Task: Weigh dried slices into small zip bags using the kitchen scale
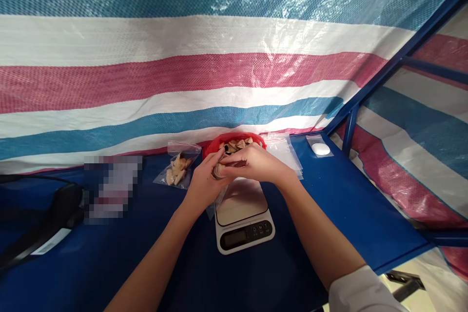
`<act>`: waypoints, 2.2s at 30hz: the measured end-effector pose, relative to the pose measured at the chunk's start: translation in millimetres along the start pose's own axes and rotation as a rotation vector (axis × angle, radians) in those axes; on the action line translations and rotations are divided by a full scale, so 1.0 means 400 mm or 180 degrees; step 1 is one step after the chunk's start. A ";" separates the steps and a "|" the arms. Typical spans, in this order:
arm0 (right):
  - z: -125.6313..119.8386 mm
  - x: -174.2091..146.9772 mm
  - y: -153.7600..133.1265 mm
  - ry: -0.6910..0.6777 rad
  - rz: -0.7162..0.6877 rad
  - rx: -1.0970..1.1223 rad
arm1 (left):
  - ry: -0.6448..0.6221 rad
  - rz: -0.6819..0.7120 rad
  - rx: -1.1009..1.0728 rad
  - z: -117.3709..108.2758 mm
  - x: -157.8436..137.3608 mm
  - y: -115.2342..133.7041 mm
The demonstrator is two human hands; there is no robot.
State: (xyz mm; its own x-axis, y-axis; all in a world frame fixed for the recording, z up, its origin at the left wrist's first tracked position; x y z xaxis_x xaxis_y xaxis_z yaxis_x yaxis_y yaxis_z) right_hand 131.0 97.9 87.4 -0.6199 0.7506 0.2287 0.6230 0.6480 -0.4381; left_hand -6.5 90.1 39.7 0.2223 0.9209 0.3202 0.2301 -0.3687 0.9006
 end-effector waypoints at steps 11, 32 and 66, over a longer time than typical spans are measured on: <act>0.008 0.004 0.003 0.0160 -0.0111 -0.0441 | 0.0080 0.0097 0.0298 0.000 0.001 0.006; -0.062 -0.028 0.011 0.0707 -0.0188 -0.0146 | 0.0140 -0.1334 -0.1918 -0.034 0.007 -0.052; 0.088 -0.257 0.196 0.0692 0.1828 0.2506 | -0.0512 0.0792 0.1243 0.011 -0.102 0.018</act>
State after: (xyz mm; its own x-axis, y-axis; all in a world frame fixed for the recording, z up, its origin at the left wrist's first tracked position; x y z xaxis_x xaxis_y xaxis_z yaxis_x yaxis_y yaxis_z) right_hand 226.9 67.0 -0.9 -0.1742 0.9815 -0.0789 0.2584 -0.0317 -0.9655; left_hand -9.8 49.4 31.9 0.4521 0.7790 0.4344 0.4829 -0.6233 0.6151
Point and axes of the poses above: each hand's wrist, its own x-axis towards the middle knuckle, its own z-axis out of the palm, y = z × x, the point moved 6 cm from there along x, towards the middle knuckle, and after that the axes turned 12 degrees about -x, right-handed, at the moved point
